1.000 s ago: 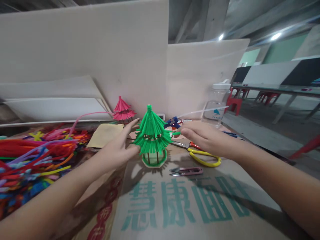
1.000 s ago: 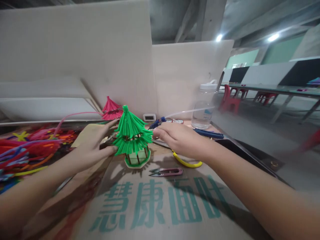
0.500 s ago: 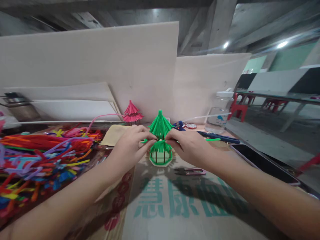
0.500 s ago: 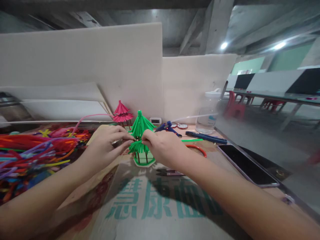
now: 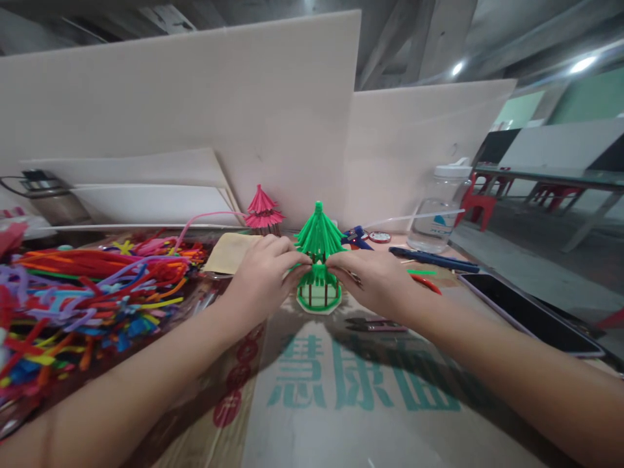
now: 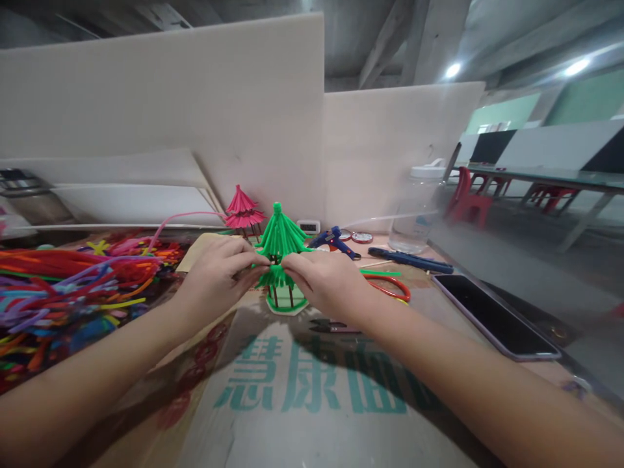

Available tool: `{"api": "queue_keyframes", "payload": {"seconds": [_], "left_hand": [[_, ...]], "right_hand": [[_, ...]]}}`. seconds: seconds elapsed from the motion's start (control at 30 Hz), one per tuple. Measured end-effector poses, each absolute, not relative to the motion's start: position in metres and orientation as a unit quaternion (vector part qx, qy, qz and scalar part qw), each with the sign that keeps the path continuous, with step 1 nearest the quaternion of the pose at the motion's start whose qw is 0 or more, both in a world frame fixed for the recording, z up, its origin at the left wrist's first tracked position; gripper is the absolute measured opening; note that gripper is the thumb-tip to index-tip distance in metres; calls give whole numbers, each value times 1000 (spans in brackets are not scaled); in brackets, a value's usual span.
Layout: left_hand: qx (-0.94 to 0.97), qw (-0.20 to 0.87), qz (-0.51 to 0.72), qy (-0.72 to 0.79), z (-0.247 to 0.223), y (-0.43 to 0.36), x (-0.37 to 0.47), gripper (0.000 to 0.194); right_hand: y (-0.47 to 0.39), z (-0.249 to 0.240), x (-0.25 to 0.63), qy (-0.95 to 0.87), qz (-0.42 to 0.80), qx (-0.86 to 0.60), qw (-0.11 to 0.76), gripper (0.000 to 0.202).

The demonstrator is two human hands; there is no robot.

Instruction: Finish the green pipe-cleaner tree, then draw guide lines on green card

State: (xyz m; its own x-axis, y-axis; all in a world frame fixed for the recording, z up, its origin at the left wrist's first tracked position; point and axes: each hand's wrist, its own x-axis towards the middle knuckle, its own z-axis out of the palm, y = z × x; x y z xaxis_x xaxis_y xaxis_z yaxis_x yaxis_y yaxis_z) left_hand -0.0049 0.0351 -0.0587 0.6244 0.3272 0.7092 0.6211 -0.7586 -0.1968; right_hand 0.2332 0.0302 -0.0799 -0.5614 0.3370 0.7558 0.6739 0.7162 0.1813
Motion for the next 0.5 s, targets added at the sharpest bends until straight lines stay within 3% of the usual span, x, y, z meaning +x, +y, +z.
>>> {"api": "queue_keyframes", "payload": {"seconds": [0.17, 0.4, 0.5], "left_hand": [[-857, 307, -326, -256, -62, 39, -7, 17], [-841, 342, -312, -279, -63, 45, -13, 18], [-847, 310, -321, -287, -62, 45, -14, 14]], "right_hand": [[37, -82, 241, -860, -297, -237, 340, 28], [45, -91, 240, -843, -259, -281, 379, 24], [45, -92, 238, -840, -237, -285, 395, 21]]}}
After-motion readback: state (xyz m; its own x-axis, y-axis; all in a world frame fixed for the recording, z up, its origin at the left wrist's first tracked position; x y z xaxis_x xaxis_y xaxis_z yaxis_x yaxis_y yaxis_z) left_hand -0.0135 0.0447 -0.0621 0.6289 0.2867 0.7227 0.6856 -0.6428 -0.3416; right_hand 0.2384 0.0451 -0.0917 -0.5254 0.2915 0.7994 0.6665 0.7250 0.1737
